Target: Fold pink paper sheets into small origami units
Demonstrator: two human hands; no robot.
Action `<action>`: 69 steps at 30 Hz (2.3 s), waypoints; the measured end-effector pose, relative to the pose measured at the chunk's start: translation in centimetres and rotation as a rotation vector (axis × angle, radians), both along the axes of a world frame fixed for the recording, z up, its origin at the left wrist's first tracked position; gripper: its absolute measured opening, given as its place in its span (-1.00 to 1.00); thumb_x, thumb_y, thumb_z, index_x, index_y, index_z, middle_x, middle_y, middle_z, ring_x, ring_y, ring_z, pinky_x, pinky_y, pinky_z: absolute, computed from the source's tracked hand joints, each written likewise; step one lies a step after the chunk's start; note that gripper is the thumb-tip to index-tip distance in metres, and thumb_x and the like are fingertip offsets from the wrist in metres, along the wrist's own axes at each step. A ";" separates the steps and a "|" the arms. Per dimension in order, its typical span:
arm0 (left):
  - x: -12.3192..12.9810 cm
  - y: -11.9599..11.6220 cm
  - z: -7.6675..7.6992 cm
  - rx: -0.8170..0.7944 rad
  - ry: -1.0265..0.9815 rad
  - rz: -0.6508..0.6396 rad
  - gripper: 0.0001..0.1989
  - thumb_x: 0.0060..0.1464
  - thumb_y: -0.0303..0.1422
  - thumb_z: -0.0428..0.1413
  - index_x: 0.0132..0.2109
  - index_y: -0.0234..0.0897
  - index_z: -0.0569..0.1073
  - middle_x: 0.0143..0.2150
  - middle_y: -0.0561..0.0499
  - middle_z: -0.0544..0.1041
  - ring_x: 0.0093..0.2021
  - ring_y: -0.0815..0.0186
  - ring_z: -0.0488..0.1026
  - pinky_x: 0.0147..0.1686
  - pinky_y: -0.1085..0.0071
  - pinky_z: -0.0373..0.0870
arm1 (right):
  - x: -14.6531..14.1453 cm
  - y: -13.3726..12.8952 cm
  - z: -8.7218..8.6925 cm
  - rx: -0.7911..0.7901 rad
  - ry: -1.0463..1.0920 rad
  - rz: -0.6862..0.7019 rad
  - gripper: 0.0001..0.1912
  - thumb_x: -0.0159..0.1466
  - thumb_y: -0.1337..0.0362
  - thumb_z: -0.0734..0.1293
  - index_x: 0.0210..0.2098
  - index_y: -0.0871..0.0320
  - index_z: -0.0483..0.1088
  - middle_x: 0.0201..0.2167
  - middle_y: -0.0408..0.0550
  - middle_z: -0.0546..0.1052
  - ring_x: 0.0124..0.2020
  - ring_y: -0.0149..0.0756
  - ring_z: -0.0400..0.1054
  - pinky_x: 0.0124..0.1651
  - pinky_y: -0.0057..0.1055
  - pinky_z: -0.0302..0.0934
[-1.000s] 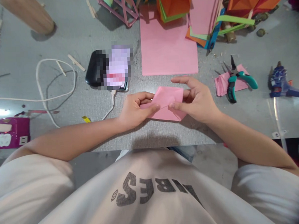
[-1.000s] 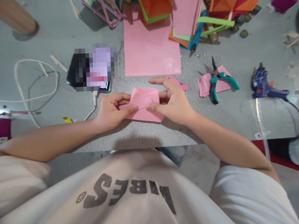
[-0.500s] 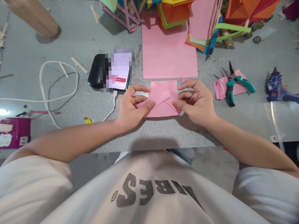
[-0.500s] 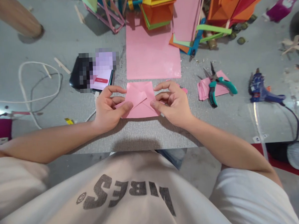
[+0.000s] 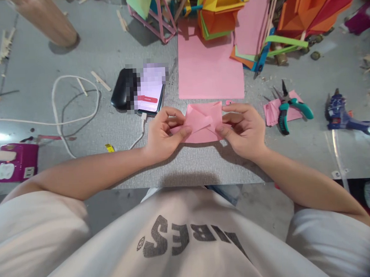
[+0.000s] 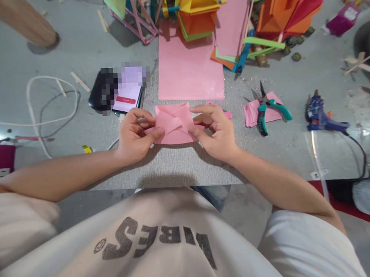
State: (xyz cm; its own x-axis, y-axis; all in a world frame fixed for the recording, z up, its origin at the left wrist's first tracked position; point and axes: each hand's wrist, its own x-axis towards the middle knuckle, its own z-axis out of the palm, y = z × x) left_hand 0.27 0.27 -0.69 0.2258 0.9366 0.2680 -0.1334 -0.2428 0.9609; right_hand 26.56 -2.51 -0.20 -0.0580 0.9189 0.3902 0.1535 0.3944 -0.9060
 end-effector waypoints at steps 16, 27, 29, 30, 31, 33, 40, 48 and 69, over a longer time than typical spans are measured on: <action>0.0 -0.1 -0.2 0.018 -0.002 -0.003 -0.58 0.17 -0.25 0.52 0.00 -0.14 0.47 -0.18 0.05 0.67 -0.22 0.30 0.71 -0.20 0.36 0.64 | 0.7 -0.2 -1.3 0.232 -0.080 -0.063 -0.48 0.37 0.28 0.64 0.27 -0.25 0.67 -0.14 -0.20 0.83 -0.26 -0.17 0.75 -0.22 -0.20 0.67; -0.1 -0.1 -0.1 0.074 0.019 -0.012 -0.64 0.17 -0.27 0.52 -0.05 -0.15 0.52 -0.19 0.04 0.68 -0.24 0.29 0.68 -0.20 0.34 0.63 | 0.3 -0.3 -0.4 0.106 0.003 0.058 -0.53 0.44 0.26 0.59 0.28 -0.27 0.61 -0.05 -0.12 0.81 -0.15 -0.16 0.75 -0.16 -0.18 0.68; -0.2 -0.2 -0.1 0.097 0.042 -0.037 -0.71 0.18 -0.29 0.50 -0.09 -0.16 0.55 -0.20 0.02 0.70 -0.23 0.27 0.68 -0.21 0.34 0.61 | 0.3 -0.3 -0.2 0.067 0.031 0.086 -0.56 0.43 0.23 0.62 0.25 -0.23 0.62 -0.02 -0.08 0.81 -0.12 -0.13 0.75 -0.12 -0.14 0.71; -0.3 -0.2 0.0 0.108 0.059 -0.050 -0.74 0.19 -0.29 0.49 -0.10 -0.16 0.58 -0.20 0.01 0.71 -0.23 0.27 0.67 -0.23 0.34 0.60 | 0.2 -0.3 -0.2 0.063 0.040 0.091 -0.57 0.40 0.20 0.64 0.22 -0.20 0.62 -0.04 -0.07 0.80 -0.14 -0.12 0.75 -0.12 -0.14 0.71; -0.4 -0.2 0.0 0.120 0.082 -0.062 -0.78 0.20 -0.30 0.48 -0.10 -0.17 0.62 -0.20 0.00 0.72 -0.25 0.28 0.66 -0.25 0.34 0.57 | 0.2 -0.3 -0.2 0.062 0.045 0.090 -0.56 0.38 0.18 0.67 0.19 -0.17 0.61 -0.06 -0.07 0.80 -0.15 -0.12 0.74 -0.14 -0.14 0.70; -0.6 -0.3 0.2 0.137 0.135 -0.080 -0.83 0.21 -0.33 0.47 -0.11 -0.16 0.67 -0.22 0.00 0.73 -0.28 0.29 0.63 -0.27 0.34 0.53 | 0.0 -0.2 -0.1 0.082 0.044 0.078 -0.51 0.32 0.17 0.71 0.17 -0.16 0.60 -0.07 -0.08 0.78 -0.19 -0.13 0.72 -0.18 -0.16 0.69; -0.2 -0.6 0.9 -0.006 0.132 -0.094 -0.68 0.19 -0.15 0.56 -0.19 -0.18 0.63 -0.29 0.01 0.68 -0.31 0.27 0.59 -0.27 0.29 0.54 | -0.4 -0.4 0.1 0.101 0.030 0.067 -0.58 0.31 0.22 0.73 0.08 -0.15 0.62 -0.13 -0.11 0.72 -0.24 -0.17 0.65 -0.22 -0.18 0.65; -0.2 -0.6 0.7 -0.012 0.114 -0.054 -0.80 0.18 -0.30 0.50 -0.28 -0.22 0.64 -0.32 0.01 0.69 -0.34 0.33 0.57 -0.29 0.36 0.51 | -0.2 -0.4 0.0 0.093 0.015 0.127 -0.49 0.36 0.28 0.64 0.25 -0.18 0.58 -0.06 -0.13 0.71 -0.19 -0.23 0.66 -0.20 -0.25 0.66; 0.1 0.1 0.6 -0.193 -0.025 -0.156 -0.81 0.18 -0.29 0.52 -0.14 -0.26 0.74 -0.21 -0.05 0.80 -0.26 0.29 0.71 -0.30 0.42 0.59 | 0.1 -0.4 1.3 -0.172 -0.130 -0.025 -0.93 0.38 0.19 0.60 -0.14 -0.04 0.77 -0.27 -0.08 0.78 -0.30 -0.22 0.64 -0.27 -0.26 0.57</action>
